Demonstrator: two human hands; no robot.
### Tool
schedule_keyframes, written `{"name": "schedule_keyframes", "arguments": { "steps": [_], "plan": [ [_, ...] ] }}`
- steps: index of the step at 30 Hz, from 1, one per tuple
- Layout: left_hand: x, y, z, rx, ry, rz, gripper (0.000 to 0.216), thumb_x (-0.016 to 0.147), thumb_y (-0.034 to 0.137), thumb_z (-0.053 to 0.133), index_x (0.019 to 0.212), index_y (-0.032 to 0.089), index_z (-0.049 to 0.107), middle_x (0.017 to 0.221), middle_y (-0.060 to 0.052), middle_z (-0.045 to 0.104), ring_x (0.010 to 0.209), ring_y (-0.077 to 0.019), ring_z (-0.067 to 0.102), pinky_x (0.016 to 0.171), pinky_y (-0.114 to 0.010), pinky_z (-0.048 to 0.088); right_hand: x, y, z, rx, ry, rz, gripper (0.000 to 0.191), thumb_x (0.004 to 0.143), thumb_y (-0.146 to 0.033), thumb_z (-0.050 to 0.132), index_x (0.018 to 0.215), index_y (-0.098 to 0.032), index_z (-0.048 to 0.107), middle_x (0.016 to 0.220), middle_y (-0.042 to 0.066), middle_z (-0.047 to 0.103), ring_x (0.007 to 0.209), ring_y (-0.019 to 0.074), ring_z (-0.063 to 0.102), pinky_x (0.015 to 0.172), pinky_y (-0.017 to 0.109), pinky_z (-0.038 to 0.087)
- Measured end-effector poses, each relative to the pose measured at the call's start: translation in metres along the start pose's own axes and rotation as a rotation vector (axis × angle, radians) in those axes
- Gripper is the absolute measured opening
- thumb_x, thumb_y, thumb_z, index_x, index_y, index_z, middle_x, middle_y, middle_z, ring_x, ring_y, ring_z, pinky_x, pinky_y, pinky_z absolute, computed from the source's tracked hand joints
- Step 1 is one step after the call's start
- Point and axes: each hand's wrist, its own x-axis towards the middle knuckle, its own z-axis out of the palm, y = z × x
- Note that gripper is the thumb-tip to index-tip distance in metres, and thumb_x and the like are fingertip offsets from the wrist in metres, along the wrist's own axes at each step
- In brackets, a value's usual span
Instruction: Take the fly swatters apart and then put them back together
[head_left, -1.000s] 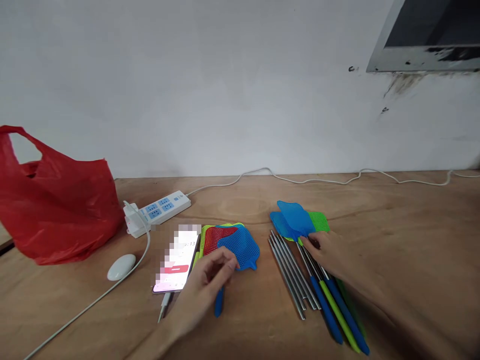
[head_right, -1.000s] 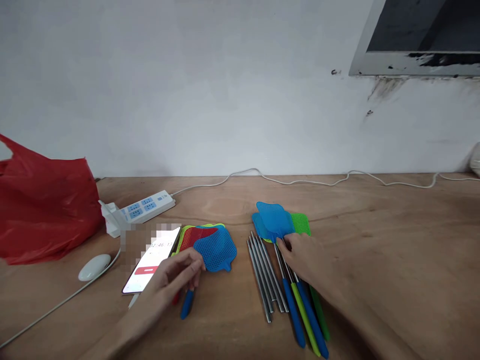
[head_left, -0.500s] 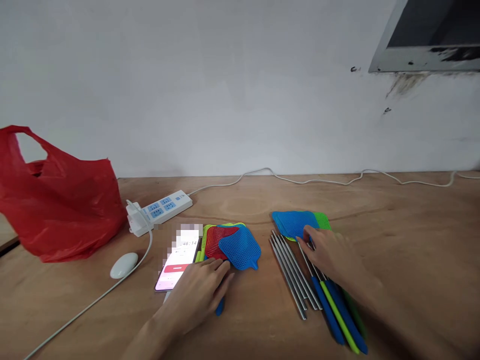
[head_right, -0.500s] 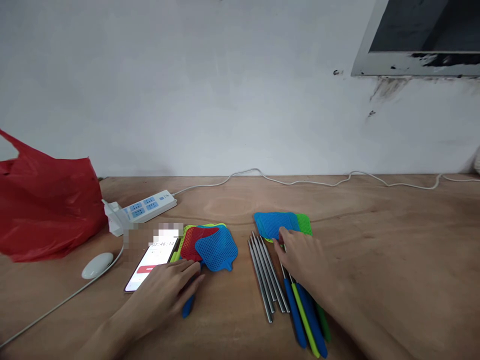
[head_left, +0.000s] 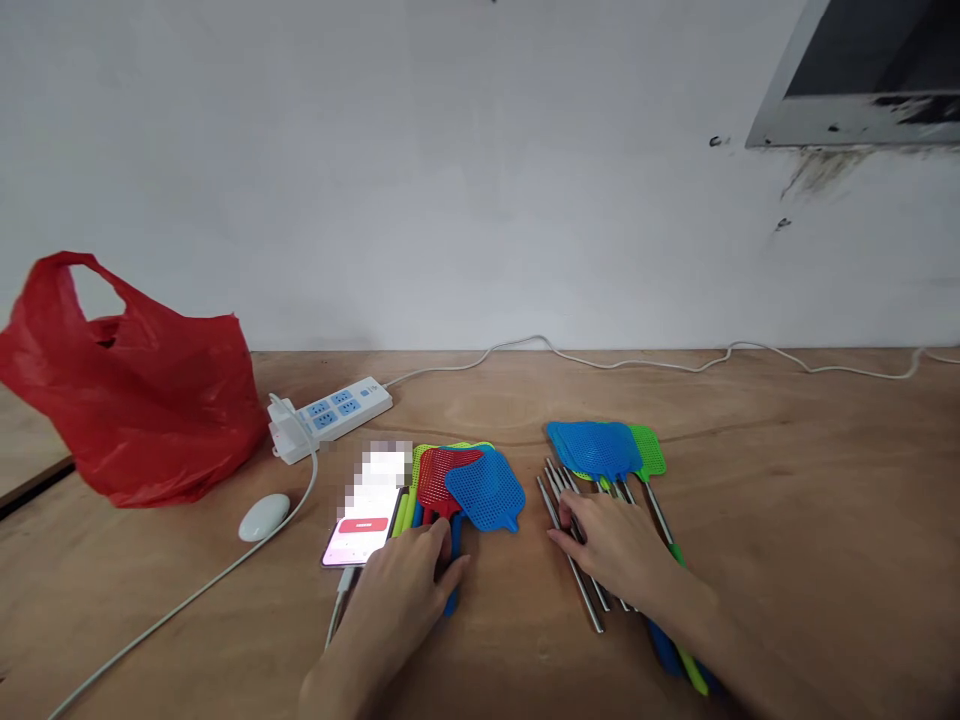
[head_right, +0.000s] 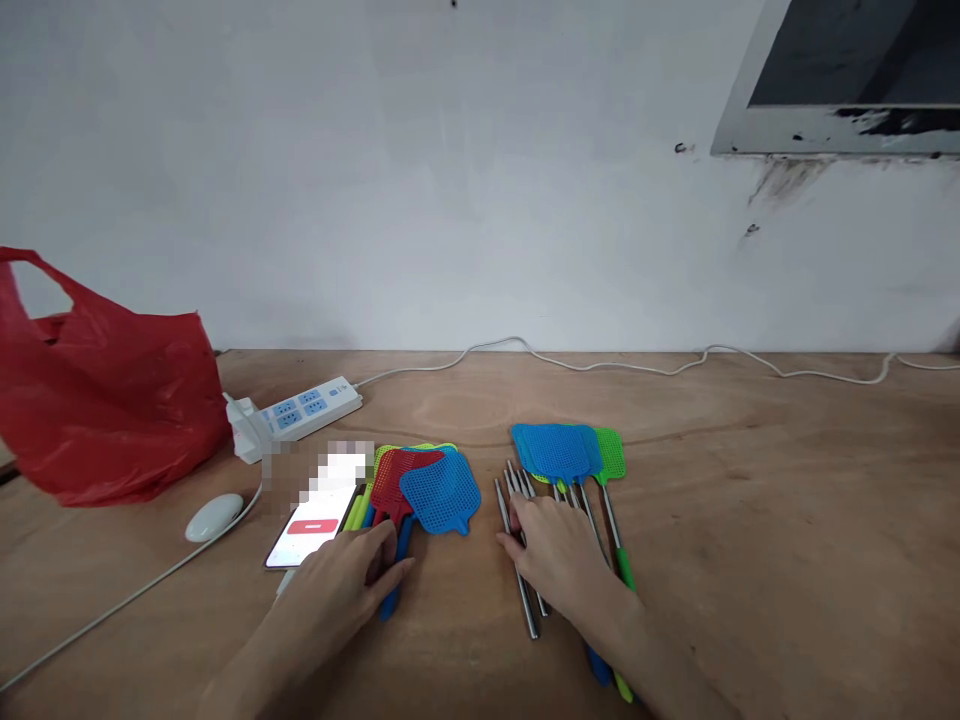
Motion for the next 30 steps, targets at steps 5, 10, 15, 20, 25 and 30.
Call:
{"name": "schedule_keyframes", "arguments": {
  "steps": [5,10,15,20,25,30],
  "plan": [
    [-0.001,0.002,0.013,-0.094,0.08,-0.086,0.015,0.091,0.026,0.058,0.078,0.02,0.056,0.07,0.0,0.064,0.065,-0.019,0.061,0.055,-0.026,0.029,-0.014,-0.011,0.009,0.056,0.058,0.205,0.009,0.086,-0.032,0.066,0.079,-0.025,0.067,0.067,0.002,0.07,0.063,0.022,0.065,0.051,0.028,0.024],
    [-0.002,0.006,0.018,-0.075,0.118,-0.144,0.014,0.091,0.027,0.057,0.08,0.019,0.058,0.071,-0.002,0.065,0.066,-0.0191,0.061,0.054,-0.025,0.027,-0.016,-0.025,0.013,0.126,0.123,0.361,0.005,0.078,-0.027,0.067,0.077,-0.025,0.071,0.071,0.006,0.073,0.066,0.0264,0.067,0.052,0.029,0.024],
    [-0.003,0.011,0.017,-0.072,0.14,-0.213,0.014,0.088,0.027,0.058,0.076,0.019,0.06,0.07,-0.002,0.066,0.064,-0.0194,0.062,0.053,-0.024,0.026,-0.016,-0.029,0.004,0.214,0.148,0.409,0.009,0.073,-0.025,0.067,0.064,-0.024,0.067,0.064,0.004,0.07,0.063,0.0249,0.065,0.051,0.03,0.031],
    [-0.013,0.017,0.025,-0.28,0.214,-0.226,0.015,0.086,0.028,0.055,0.073,0.021,0.058,0.063,0.0,0.061,0.06,-0.0193,0.06,0.052,-0.025,0.029,-0.034,-0.024,0.003,0.767,0.389,0.424,0.012,0.073,-0.031,0.067,0.065,-0.023,0.062,0.059,0.0,0.062,0.056,0.019,0.056,0.053,0.03,0.041],
    [-0.025,0.025,0.039,-0.577,0.302,-0.008,0.017,0.089,0.034,0.054,0.077,0.022,0.055,0.06,0.003,0.057,0.053,-0.016,0.055,0.051,-0.024,0.036,-0.051,-0.033,0.008,1.208,0.487,0.477,0.02,0.079,-0.041,0.069,0.083,-0.023,0.061,0.066,0.002,0.068,0.052,0.0166,0.055,0.043,0.026,0.04],
    [-0.034,0.026,0.051,-0.695,0.325,0.093,0.017,0.093,0.036,0.056,0.084,0.022,0.059,0.067,0.002,0.061,0.053,-0.0147,0.057,0.049,-0.023,0.04,-0.053,-0.046,0.009,1.421,0.545,0.469,0.033,0.078,-0.051,0.076,0.087,-0.022,0.061,0.064,0.002,0.068,0.051,0.0155,0.057,0.041,0.024,0.043]
  ]
}}
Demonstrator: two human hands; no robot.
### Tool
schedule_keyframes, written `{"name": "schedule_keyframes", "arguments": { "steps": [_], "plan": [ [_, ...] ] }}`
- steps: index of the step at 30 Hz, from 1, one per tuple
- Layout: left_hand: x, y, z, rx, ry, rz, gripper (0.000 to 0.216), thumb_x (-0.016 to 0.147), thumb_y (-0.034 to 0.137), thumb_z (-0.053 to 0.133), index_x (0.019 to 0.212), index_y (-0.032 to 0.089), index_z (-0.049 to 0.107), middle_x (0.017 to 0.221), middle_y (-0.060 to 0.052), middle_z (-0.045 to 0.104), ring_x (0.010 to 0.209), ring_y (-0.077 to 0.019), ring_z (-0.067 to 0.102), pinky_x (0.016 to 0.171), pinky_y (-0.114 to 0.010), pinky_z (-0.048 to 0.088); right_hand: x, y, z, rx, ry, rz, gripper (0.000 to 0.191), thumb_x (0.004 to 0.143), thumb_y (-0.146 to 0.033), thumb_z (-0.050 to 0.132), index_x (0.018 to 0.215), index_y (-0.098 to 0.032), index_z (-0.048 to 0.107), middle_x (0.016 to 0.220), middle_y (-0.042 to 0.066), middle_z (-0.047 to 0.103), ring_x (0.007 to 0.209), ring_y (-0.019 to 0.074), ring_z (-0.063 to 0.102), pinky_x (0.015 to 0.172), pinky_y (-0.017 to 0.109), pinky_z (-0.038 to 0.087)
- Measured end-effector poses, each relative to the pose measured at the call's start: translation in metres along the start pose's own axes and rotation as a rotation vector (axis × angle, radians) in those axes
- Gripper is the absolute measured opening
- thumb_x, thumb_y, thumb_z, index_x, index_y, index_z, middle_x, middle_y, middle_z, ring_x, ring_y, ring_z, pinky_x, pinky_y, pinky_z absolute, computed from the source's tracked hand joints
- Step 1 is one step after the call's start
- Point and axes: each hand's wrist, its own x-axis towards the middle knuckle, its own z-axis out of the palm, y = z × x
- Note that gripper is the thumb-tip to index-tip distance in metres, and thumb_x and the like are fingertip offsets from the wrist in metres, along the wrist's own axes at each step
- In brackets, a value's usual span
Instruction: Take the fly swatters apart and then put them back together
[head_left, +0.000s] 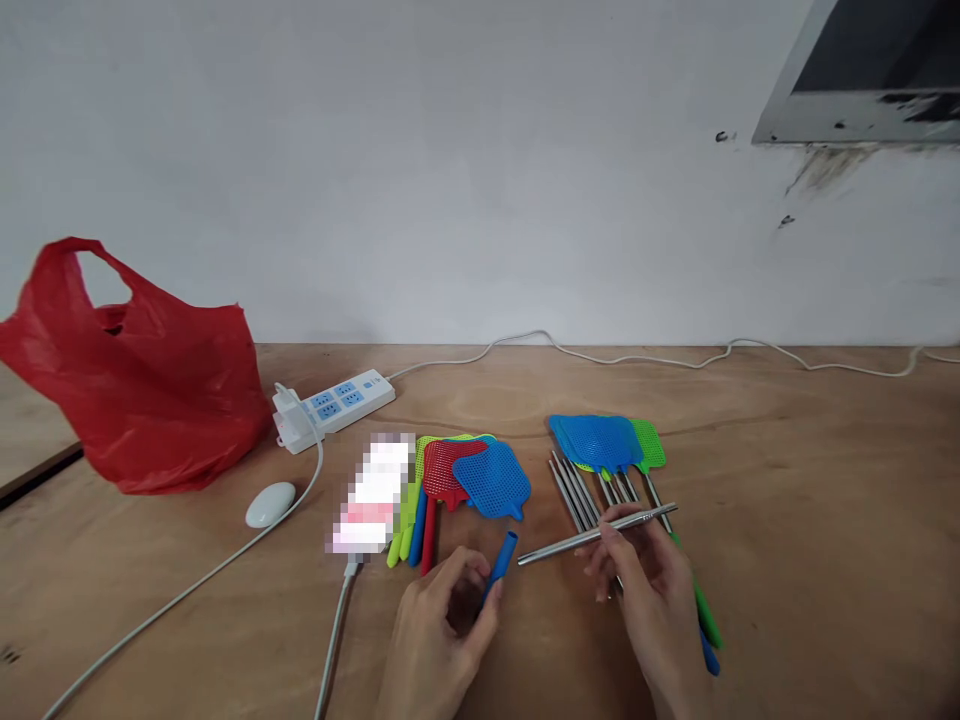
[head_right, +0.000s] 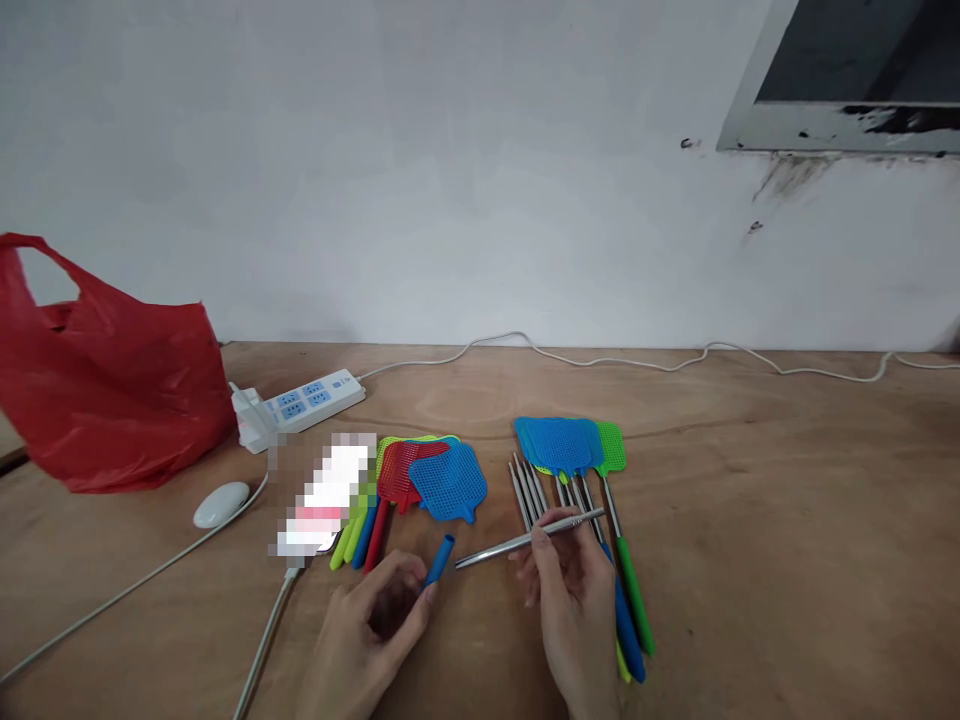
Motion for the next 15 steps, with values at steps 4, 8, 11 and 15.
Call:
{"name": "schedule_keyframes", "arguments": {
  "steps": [4,8,11,15],
  "plan": [
    [-0.007,-0.009,0.001,0.0,0.077,0.022,0.016,0.094,0.037,0.059,0.094,0.022,0.064,0.074,0.0,0.066,0.059,-0.0163,0.061,0.055,-0.024,0.048,0.001,0.003,-0.001,0.074,0.06,-0.008,0.037,0.073,-0.051,0.081,0.087,-0.022,0.063,0.065,0.001,0.067,0.054,0.0166,0.06,0.042,0.023,0.045],
    [-0.005,-0.011,-0.001,-0.052,0.119,0.096,0.015,0.096,0.035,0.059,0.096,0.022,0.067,0.085,-0.003,0.069,0.073,-0.0192,0.066,0.064,-0.026,0.053,0.003,0.006,-0.005,0.093,0.097,-0.022,0.037,0.076,-0.052,0.079,0.09,-0.022,0.064,0.068,0.0,0.067,0.058,0.0157,0.06,0.043,0.022,0.046],
    [-0.001,-0.012,-0.002,-0.083,0.131,0.155,0.014,0.097,0.032,0.058,0.098,0.023,0.069,0.085,-0.003,0.069,0.077,-0.0199,0.067,0.067,-0.027,0.054,0.005,0.009,-0.008,0.099,0.082,-0.012,0.038,0.076,-0.052,0.079,0.092,-0.021,0.064,0.069,0.001,0.068,0.056,0.0148,0.058,0.043,0.022,0.046],
    [0.0,-0.014,-0.002,-0.1,0.159,0.195,0.013,0.098,0.03,0.058,0.098,0.024,0.069,0.087,-0.003,0.07,0.081,-0.0203,0.068,0.07,-0.027,0.054,0.005,0.011,-0.011,0.14,0.036,0.031,0.041,0.074,-0.053,0.08,0.093,-0.02,0.064,0.067,0.002,0.069,0.057,0.0163,0.06,0.043,0.023,0.046]
  ]
}}
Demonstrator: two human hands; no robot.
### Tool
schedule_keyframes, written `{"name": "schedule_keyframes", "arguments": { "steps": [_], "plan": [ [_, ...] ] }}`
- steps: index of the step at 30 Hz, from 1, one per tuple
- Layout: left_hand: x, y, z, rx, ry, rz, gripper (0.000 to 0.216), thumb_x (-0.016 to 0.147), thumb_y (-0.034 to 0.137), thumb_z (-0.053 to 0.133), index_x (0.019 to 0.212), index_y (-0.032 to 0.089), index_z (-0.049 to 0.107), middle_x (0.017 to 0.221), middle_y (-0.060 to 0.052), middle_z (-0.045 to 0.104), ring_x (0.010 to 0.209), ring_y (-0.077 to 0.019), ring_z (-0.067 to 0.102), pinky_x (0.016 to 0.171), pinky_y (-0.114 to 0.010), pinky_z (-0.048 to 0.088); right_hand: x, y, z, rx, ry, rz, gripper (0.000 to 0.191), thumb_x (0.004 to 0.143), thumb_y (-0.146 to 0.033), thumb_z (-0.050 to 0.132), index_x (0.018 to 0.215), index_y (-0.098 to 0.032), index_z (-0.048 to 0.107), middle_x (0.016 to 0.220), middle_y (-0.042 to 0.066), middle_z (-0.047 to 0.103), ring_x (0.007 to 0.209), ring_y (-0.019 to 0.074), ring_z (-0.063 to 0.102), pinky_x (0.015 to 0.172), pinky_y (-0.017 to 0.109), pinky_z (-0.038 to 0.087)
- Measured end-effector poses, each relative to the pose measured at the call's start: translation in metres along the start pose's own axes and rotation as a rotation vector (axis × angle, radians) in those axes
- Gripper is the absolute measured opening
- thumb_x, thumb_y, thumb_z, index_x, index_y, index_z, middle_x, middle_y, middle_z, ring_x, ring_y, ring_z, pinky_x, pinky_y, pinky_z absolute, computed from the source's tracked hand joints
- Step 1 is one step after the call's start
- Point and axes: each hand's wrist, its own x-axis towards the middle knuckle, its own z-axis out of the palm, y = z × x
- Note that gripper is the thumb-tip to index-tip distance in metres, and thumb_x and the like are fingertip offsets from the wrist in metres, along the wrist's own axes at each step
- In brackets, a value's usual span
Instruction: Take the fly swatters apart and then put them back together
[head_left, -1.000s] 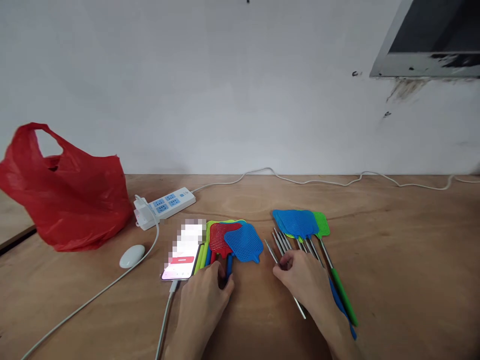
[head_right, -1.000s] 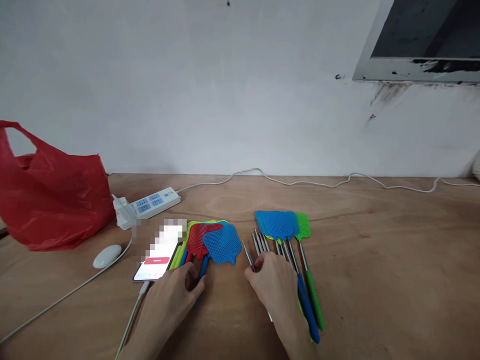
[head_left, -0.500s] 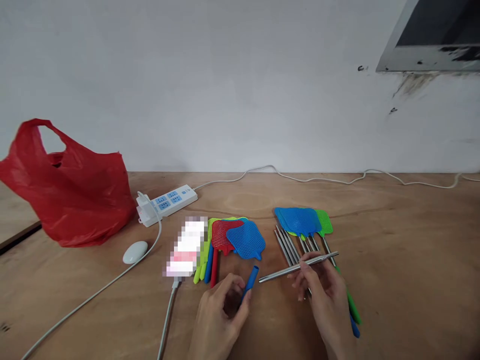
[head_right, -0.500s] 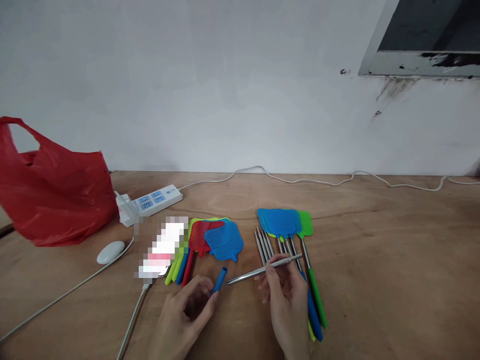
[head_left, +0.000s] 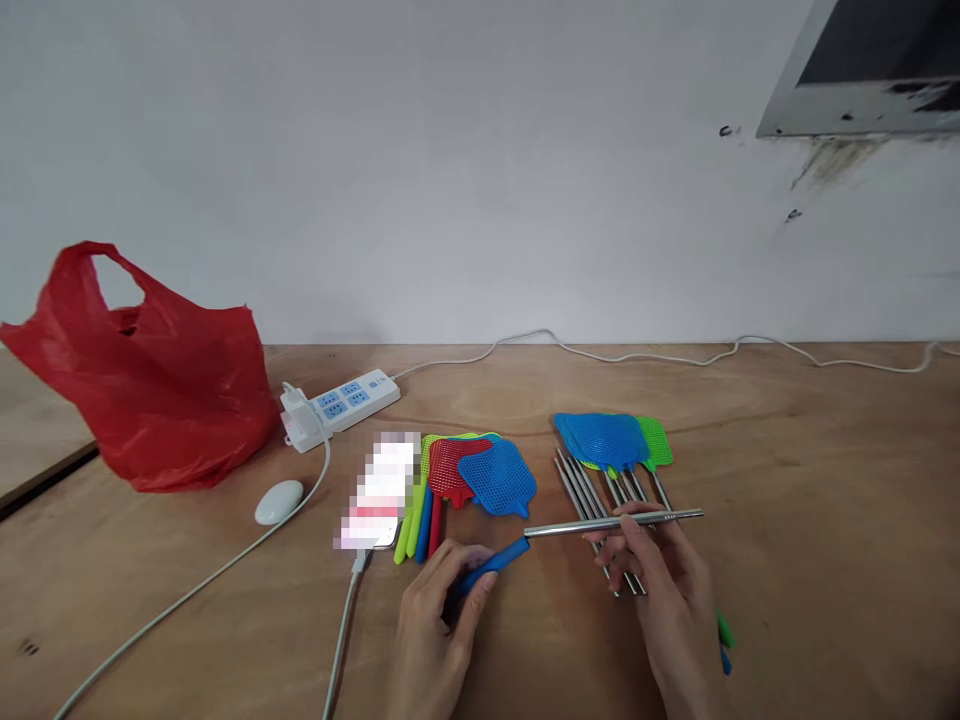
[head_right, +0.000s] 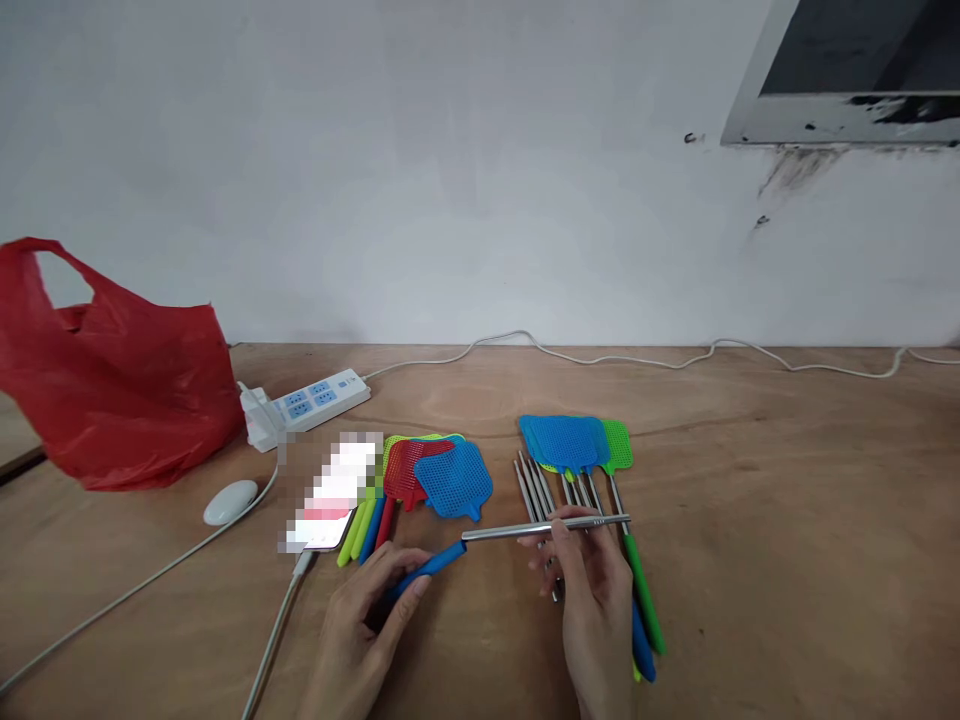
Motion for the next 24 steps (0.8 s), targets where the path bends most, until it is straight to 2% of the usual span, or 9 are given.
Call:
{"name": "schedule_keyframes", "arguments": {
  "steps": [5,12,19,24],
  "plan": [
    [-0.002,0.0,-0.001,0.001,-0.006,0.002,0.012,0.098,0.028,0.058,0.099,0.025,0.069,0.09,-0.002,0.07,0.083,-0.0202,0.069,0.072,-0.026,0.055,-0.003,-0.003,0.003,0.035,-0.004,0.024,0.039,0.074,-0.051,0.08,0.091,-0.021,0.064,0.065,0.002,0.07,0.056,0.0161,0.061,0.043,0.021,0.044],
    [-0.002,0.003,-0.008,0.004,0.02,0.009,0.012,0.097,0.027,0.059,0.102,0.026,0.069,0.094,-0.003,0.071,0.09,-0.021,0.069,0.072,-0.025,0.054,0.0,-0.006,0.0,-0.044,-0.065,-0.009,0.04,0.074,-0.055,0.08,0.086,-0.019,0.068,0.06,0.002,0.066,0.053,0.0144,0.057,0.042,0.021,0.043],
    [0.01,0.021,-0.011,-0.017,-0.136,0.025,0.01,0.096,0.028,0.061,0.098,0.026,0.071,0.088,0.0,0.071,0.08,-0.0181,0.069,0.068,-0.023,0.053,-0.005,-0.014,0.002,-0.106,-0.201,0.023,0.039,0.075,-0.054,0.079,0.084,-0.017,0.072,0.061,0.003,0.066,0.054,0.0141,0.058,0.042,0.02,0.043],
    [0.026,0.027,-0.005,-0.059,-0.219,-0.017,0.012,0.098,0.029,0.057,0.094,0.024,0.068,0.088,0.0,0.07,0.083,-0.0188,0.067,0.072,-0.026,0.05,-0.005,-0.017,0.014,-0.101,-0.205,0.0,0.038,0.076,-0.055,0.078,0.079,-0.018,0.073,0.056,0.001,0.062,0.051,0.0113,0.054,0.041,0.018,0.04]
  ]
}}
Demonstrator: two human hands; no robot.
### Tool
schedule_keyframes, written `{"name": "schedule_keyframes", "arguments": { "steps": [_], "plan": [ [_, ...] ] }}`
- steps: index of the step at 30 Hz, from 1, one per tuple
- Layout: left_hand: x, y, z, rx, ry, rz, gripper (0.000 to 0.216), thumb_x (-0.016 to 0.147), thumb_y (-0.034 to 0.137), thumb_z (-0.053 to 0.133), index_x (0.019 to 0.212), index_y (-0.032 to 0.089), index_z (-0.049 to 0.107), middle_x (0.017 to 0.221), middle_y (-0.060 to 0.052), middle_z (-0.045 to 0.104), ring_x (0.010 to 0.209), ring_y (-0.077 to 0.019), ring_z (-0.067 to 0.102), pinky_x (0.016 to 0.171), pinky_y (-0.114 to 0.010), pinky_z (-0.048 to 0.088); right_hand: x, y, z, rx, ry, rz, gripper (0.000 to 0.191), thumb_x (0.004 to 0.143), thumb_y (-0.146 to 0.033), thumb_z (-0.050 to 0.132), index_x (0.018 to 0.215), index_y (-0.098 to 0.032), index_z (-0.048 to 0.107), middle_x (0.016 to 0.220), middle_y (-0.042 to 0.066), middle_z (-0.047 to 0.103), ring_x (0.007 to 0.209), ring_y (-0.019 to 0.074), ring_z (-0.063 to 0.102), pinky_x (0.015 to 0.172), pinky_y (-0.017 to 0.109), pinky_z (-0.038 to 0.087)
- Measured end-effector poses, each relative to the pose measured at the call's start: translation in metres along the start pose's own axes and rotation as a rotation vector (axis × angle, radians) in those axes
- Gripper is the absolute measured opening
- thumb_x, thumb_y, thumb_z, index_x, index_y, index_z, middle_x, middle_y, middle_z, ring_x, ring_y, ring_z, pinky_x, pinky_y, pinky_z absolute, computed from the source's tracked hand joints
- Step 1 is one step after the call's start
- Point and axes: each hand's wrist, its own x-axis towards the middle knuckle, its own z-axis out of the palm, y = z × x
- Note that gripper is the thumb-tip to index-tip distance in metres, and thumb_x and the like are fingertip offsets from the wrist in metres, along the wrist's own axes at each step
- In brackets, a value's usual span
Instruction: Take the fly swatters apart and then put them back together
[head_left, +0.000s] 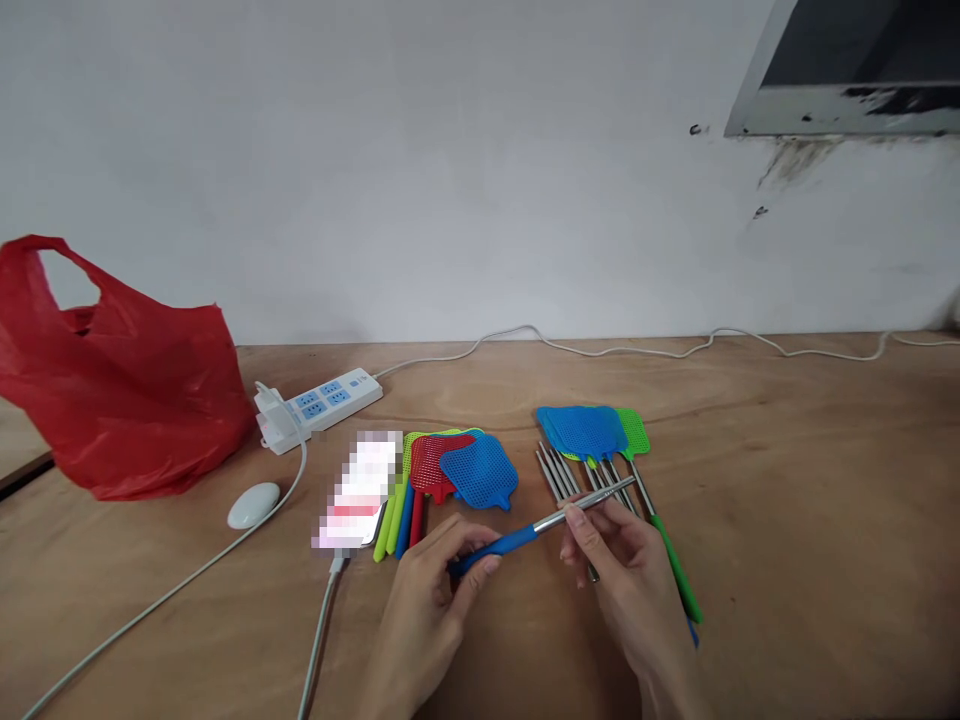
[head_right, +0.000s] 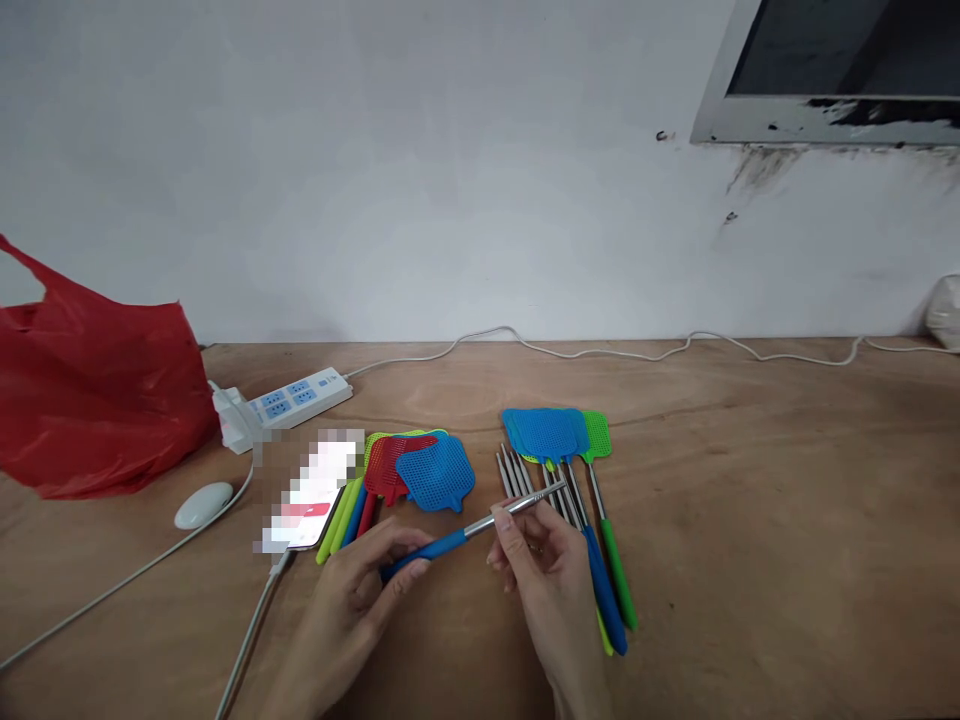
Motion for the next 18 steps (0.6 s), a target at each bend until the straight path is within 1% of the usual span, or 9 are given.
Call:
{"name": "schedule_keyframes", "arguments": {
  "steps": [3,6,8,10,12,13,15,16,18],
  "plan": [
    [0.01,0.0,-0.001,0.041,0.004,0.013,0.012,0.098,0.028,0.056,0.095,0.024,0.068,0.091,-0.001,0.07,0.085,-0.0195,0.066,0.074,-0.028,0.048,0.007,-0.002,0.002,-0.005,0.02,0.015,0.04,0.072,-0.056,0.081,0.074,-0.017,0.072,0.055,0.001,0.062,0.05,0.0105,0.053,0.041,0.017,0.04],
    [0.014,0.001,0.0,0.068,-0.013,-0.001,0.01,0.098,0.027,0.058,0.096,0.024,0.068,0.093,0.0,0.069,0.086,-0.0191,0.065,0.074,-0.028,0.048,0.01,-0.003,0.004,0.021,0.047,0.055,0.042,0.068,-0.056,0.083,0.077,-0.016,0.073,0.062,0.003,0.067,0.053,0.0121,0.058,0.041,0.018,0.042],
    [0.013,0.002,0.001,0.064,-0.027,-0.005,0.01,0.098,0.028,0.058,0.095,0.024,0.067,0.093,0.0,0.069,0.085,-0.0188,0.065,0.073,-0.028,0.049,0.008,-0.003,0.006,0.048,0.049,0.058,0.043,0.069,-0.057,0.082,0.083,-0.017,0.073,0.067,0.004,0.069,0.055,0.0139,0.06,0.041,0.019,0.044],
    [0.011,0.002,0.003,0.054,-0.007,0.004,0.012,0.099,0.03,0.057,0.096,0.024,0.067,0.094,-0.001,0.069,0.086,-0.0192,0.066,0.074,-0.028,0.051,0.005,-0.001,0.006,0.087,0.036,0.055,0.043,0.073,-0.058,0.079,0.088,-0.018,0.072,0.074,0.006,0.072,0.057,0.016,0.064,0.041,0.021,0.047],
    [0.009,-0.002,0.004,0.078,0.038,0.017,0.018,0.101,0.033,0.052,0.101,0.025,0.067,0.1,-0.003,0.07,0.095,-0.0211,0.067,0.082,-0.032,0.053,0.002,0.002,0.004,0.141,0.039,0.054,0.043,0.075,-0.058,0.077,0.091,-0.019,0.069,0.08,0.007,0.074,0.056,0.0167,0.065,0.041,0.023,0.049],
    [0.009,-0.005,0.005,0.114,0.064,0.024,0.021,0.103,0.033,0.048,0.106,0.025,0.067,0.106,-0.004,0.07,0.101,-0.0224,0.066,0.087,-0.035,0.053,0.001,0.003,0.001,0.165,0.057,0.049,0.042,0.076,-0.058,0.076,0.091,-0.02,0.067,0.081,0.008,0.075,0.055,0.0165,0.065,0.042,0.023,0.049],
    [0.008,-0.015,0.009,0.223,0.105,0.044,0.027,0.105,0.032,0.042,0.117,0.025,0.065,0.121,-0.006,0.068,0.116,-0.0252,0.062,0.099,-0.043,0.05,0.002,0.005,-0.005,0.188,0.11,0.037,0.042,0.077,-0.059,0.076,0.09,-0.021,0.063,0.077,0.006,0.075,0.051,0.0144,0.062,0.041,0.022,0.047],
    [0.009,-0.02,0.012,0.283,0.111,0.054,0.028,0.105,0.032,0.042,0.122,0.025,0.064,0.13,-0.007,0.065,0.123,-0.0266,0.059,0.105,-0.048,0.047,0.002,0.006,-0.009,0.186,0.135,0.032,0.042,0.077,-0.059,0.076,0.09,-0.021,0.063,0.074,0.005,0.074,0.049,0.013,0.06,0.04,0.021,0.045],
    [0.009,-0.029,0.019,0.39,0.099,0.068,0.031,0.104,0.03,0.044,0.129,0.026,0.06,0.145,-0.008,0.055,0.137,-0.0287,0.048,0.112,-0.054,0.041,0.004,0.007,-0.014,0.16,0.162,0.029,0.042,0.077,-0.058,0.076,0.09,-0.021,0.063,0.07,0.003,0.073,0.045,0.0103,0.055,0.039,0.02,0.042]
  ]
}}
